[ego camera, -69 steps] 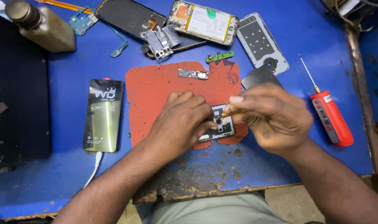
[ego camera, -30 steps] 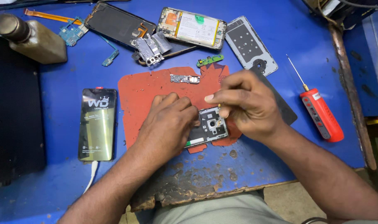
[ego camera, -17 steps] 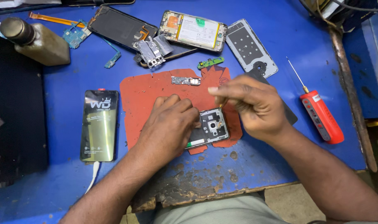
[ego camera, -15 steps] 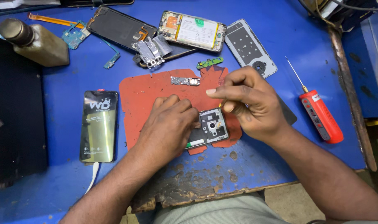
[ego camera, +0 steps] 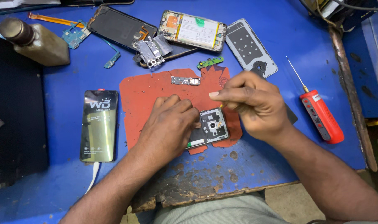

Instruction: The person disassembles a smartphone by removing the back cover and unscrewing internal components. They detach the motherboard, place it aside, and then reattach the back cover and battery, securing the device with screws.

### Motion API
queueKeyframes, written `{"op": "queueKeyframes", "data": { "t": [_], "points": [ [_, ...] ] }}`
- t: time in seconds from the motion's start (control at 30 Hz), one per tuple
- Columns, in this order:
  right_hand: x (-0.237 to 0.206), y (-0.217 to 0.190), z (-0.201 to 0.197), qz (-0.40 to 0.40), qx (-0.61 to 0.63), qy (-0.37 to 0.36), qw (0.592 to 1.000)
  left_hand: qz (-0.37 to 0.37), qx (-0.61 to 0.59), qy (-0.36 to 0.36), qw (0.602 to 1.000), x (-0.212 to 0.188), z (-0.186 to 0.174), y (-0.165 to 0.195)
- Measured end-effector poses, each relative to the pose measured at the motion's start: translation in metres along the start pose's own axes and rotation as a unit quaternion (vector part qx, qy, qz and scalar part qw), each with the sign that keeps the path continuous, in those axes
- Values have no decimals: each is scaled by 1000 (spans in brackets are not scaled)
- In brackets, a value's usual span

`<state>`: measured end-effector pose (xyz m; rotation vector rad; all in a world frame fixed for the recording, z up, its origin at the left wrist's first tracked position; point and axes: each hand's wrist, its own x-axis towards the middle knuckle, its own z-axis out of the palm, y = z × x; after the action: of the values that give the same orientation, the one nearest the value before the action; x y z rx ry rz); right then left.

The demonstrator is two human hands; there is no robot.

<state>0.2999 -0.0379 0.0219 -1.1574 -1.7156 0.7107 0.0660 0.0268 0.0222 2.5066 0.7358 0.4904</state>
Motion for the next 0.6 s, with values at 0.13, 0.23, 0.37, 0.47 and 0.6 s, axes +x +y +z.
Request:
{"op": "queueKeyframes", "data": {
  "t": [0.13,0.23,0.37,0.47,0.6],
  "points": [
    [-1,0,1,13,-23,7,1000,4,2,2,1000,-1,0,0],
    [-2,0,0,-25,-26,6,999,6,9,5,1000,-1,1,0],
    [-1,1,2,4,-18,4,1000,6,-1,9,1000,-2,1,-1],
    [-1,-1,1,-24,-33,9,999,6,-7,6,1000,-2,1,-1],
    [0,-2,1,-7,-23,6,1000,2,-5,4,1000,-3,0,-1]
  ]
}}
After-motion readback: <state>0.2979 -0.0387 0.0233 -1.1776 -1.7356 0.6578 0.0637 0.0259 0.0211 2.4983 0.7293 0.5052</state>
